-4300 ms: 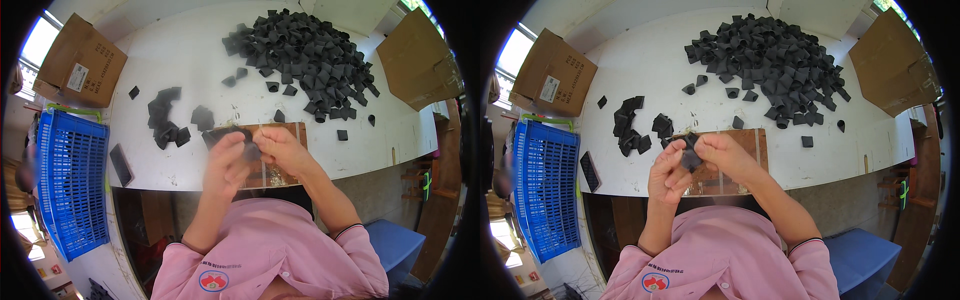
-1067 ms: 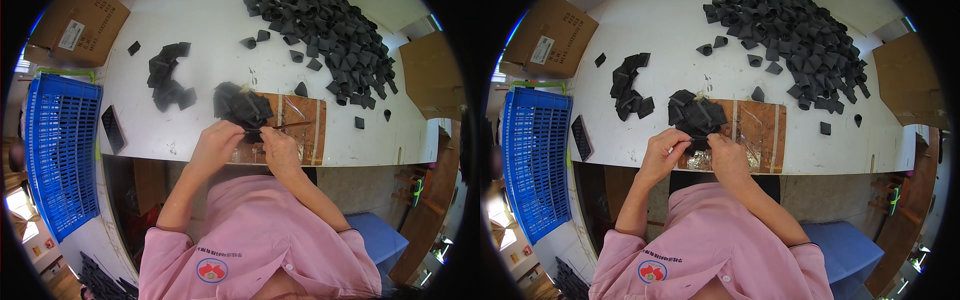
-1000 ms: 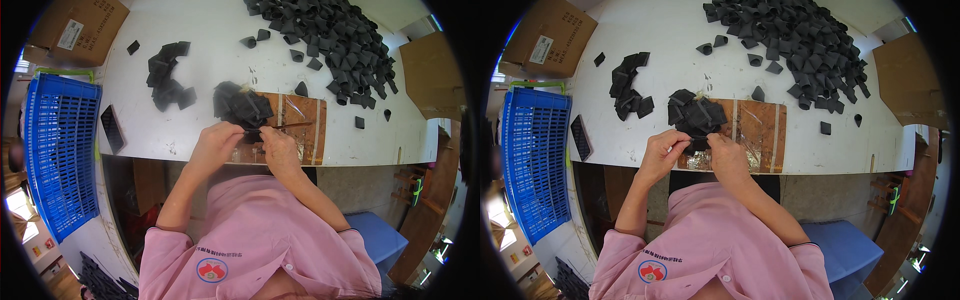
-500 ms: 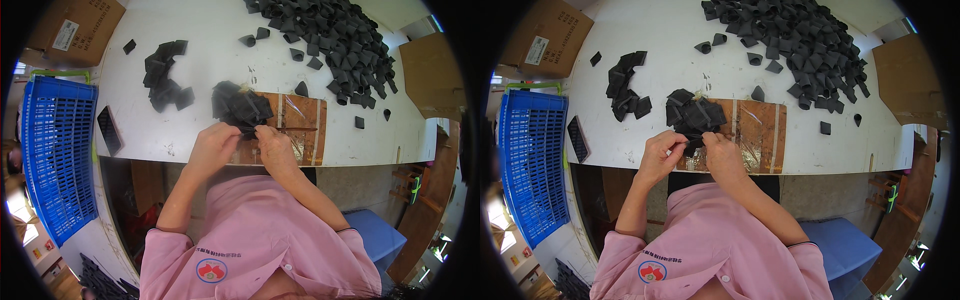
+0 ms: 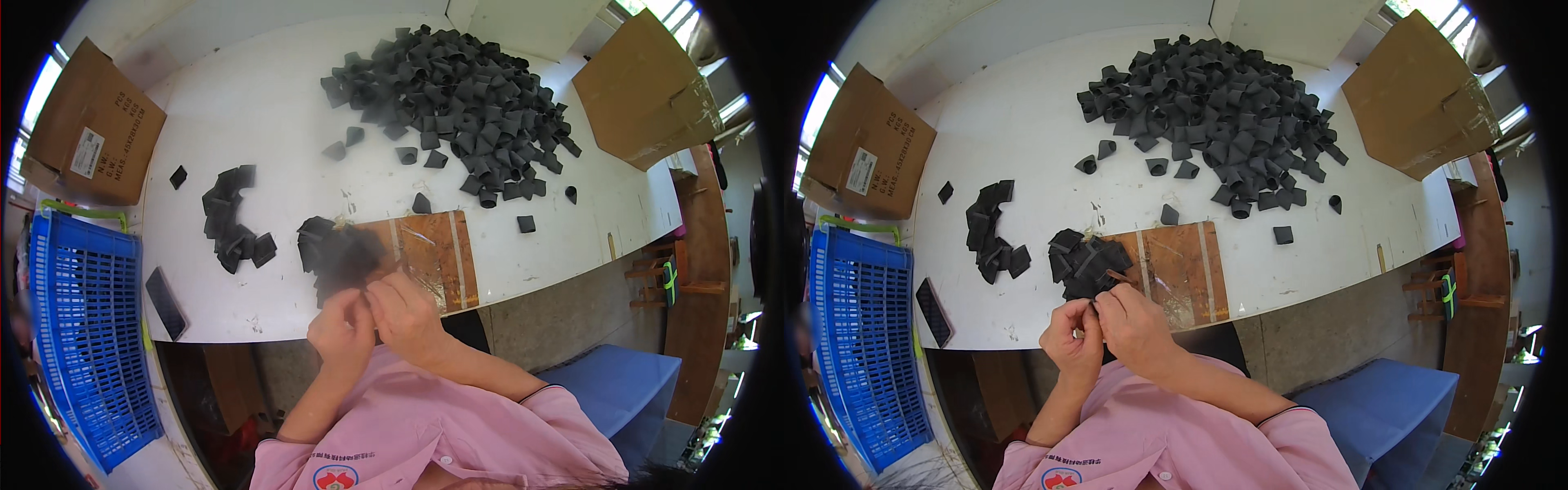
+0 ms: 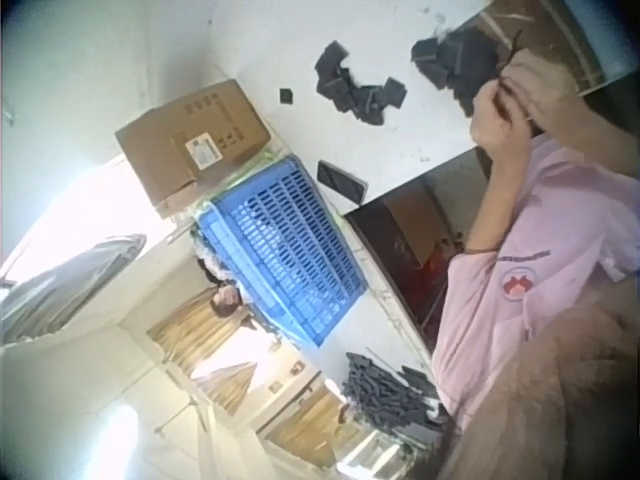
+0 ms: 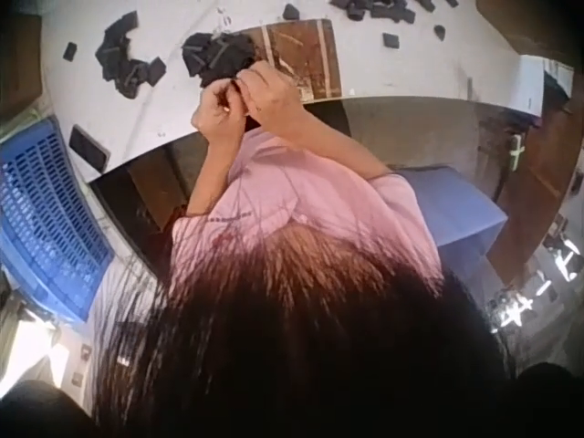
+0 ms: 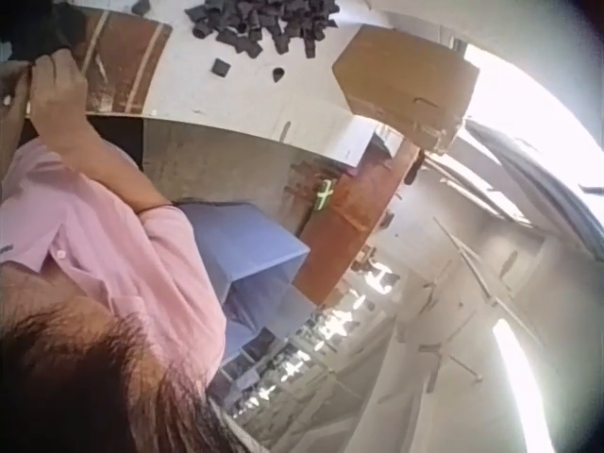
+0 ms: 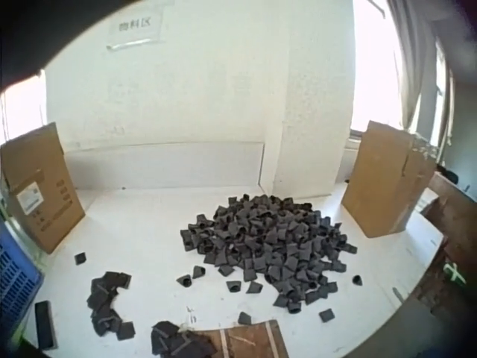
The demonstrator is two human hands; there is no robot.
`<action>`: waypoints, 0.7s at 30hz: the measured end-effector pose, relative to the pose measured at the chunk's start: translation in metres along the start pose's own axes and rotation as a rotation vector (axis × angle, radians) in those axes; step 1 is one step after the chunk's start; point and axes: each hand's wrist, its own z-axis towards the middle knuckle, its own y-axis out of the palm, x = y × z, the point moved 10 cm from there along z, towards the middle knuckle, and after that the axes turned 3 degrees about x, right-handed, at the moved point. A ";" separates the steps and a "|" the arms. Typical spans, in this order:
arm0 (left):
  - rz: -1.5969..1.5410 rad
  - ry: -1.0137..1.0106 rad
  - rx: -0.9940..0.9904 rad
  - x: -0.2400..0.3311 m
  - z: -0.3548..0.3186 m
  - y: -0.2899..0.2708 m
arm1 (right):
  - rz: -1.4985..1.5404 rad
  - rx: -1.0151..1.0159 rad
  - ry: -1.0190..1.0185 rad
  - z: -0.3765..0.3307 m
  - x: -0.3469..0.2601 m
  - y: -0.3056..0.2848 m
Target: Assembling small black foam pieces onto a jig or guide on a workbench.
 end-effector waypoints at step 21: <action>-0.224 -0.177 -0.097 0.012 -0.003 0.029 | 0.198 0.066 0.170 -0.009 0.029 -0.041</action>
